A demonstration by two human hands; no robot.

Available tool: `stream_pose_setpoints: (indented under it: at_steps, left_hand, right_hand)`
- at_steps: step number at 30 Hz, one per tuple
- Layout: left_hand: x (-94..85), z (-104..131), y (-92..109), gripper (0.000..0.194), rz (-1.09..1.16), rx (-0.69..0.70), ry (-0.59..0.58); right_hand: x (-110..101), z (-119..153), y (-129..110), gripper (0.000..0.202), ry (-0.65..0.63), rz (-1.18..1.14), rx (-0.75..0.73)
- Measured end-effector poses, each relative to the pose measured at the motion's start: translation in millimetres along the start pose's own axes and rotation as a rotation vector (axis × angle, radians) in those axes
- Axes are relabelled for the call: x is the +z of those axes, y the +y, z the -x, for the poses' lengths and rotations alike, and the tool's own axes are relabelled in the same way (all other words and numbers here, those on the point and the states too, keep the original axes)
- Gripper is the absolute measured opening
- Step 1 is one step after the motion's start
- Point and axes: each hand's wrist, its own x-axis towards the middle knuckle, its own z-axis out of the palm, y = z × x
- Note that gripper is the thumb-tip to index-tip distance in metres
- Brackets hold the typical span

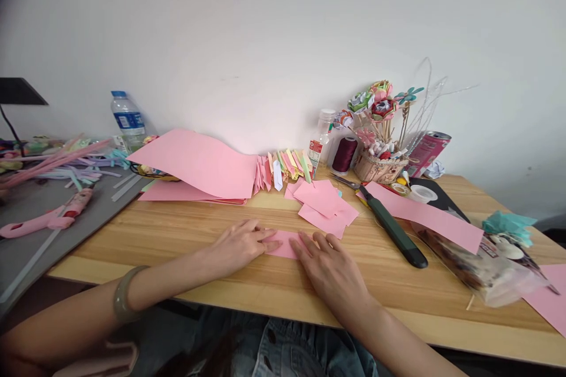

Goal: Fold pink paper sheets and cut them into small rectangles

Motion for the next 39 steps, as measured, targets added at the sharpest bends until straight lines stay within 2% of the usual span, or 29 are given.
stream_pose_setpoints:
  at_steps: [7,12,15,19,21,23,26,30,32,34,39]
  left_hand:
    - [3.8,9.5,-1.5,0.029,-0.108,-0.012,0.070]
    - [10.3,9.6,-6.4,0.028,-0.059,0.041,0.108]
    - [13.8,6.3,-18.7,0.027,0.054,0.103,0.108]
    - [9.4,-9.8,-43.1,0.030,0.175,0.243,0.101]
    - [4.5,-21.7,-50.3,0.029,0.182,0.257,0.129]
    - [-0.9,-32.0,-48.7,0.028,0.193,0.162,0.158]
    - [-8.7,-38.6,-29.5,0.025,0.189,-0.079,0.176]
    - [-14.5,-34.9,4.2,0.020,0.126,-0.243,0.092]
    - [-13.1,-32.2,12.3,0.028,0.116,-0.240,0.023]
    - [-8.7,-30.0,11.5,0.029,0.111,-0.180,-0.020]
    - [7.8,-30.3,-9.4,0.031,0.172,0.018,0.027]
  right_hand:
    - [-0.1,3.9,-5.5,0.043,-0.014,0.060,0.070]
    - [-2.2,5.7,-6.8,0.036,0.017,0.091,0.091]
    - [-7.2,11.0,4.0,0.025,0.059,0.041,0.178]
    - [-7.9,28.0,36.1,0.023,0.212,0.110,0.391]
    - [-4.1,35.7,53.5,0.029,0.126,0.182,0.485]
    - [0.9,39.5,67.4,0.037,-0.048,0.233,0.597]
    - [7.6,39.0,80.0,0.044,-0.259,0.264,0.754]
    - [15.1,36.8,89.9,0.043,-0.385,0.187,0.800]
    - [19.8,38.3,95.6,0.040,-0.412,0.161,0.792]
    - [25.1,41.4,101.8,0.038,-0.426,0.140,0.787]
    - [31.6,46.0,109.0,0.032,-0.437,0.107,0.794]
